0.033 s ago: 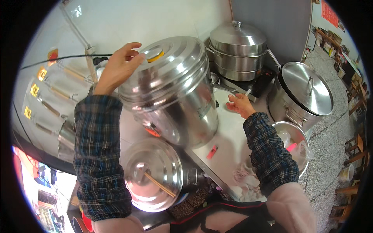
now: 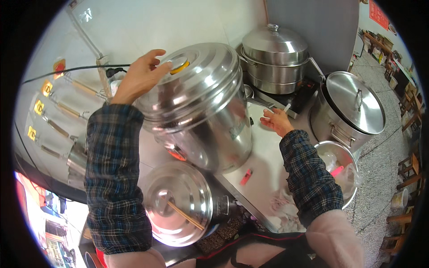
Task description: The person stir-fries vegetables in a wok, adds sauce and broth, then incorporates a white paste and continues to stir. The person uses a ladle and a pink scoop to handle ingredients and liquids.
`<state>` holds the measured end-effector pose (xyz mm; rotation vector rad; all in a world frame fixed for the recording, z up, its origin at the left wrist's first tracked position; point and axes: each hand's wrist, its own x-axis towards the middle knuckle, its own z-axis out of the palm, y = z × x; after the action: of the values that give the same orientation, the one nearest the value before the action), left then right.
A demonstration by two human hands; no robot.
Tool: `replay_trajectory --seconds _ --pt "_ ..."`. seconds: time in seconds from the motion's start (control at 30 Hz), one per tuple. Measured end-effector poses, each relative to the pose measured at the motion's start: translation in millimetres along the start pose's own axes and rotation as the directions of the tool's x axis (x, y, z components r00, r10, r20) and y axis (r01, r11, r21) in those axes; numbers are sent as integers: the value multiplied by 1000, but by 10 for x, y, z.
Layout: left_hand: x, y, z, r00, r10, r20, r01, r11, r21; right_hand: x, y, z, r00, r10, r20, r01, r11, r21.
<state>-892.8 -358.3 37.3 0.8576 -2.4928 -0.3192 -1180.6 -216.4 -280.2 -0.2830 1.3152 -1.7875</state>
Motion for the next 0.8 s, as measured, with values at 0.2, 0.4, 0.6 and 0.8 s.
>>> replay_trajectory --seconds 0.2,0.4,0.6,0.8 --pt "555 -221 181 965 -113 237 55 969 239 532 249 96 993 -87 82 64 966 249" --pt "713 -234 345 984 2 176 -62 939 338 946 277 285 904 -426 27 426 898 -109" --pt "736 -234 370 990 -50 135 14 967 254 898 -216 393 831 -556 -22 537 811 -233" --pt "791 -241 11 994 -77 -78 83 994 77 -221 -948 212 806 -591 36 584 783 -213"
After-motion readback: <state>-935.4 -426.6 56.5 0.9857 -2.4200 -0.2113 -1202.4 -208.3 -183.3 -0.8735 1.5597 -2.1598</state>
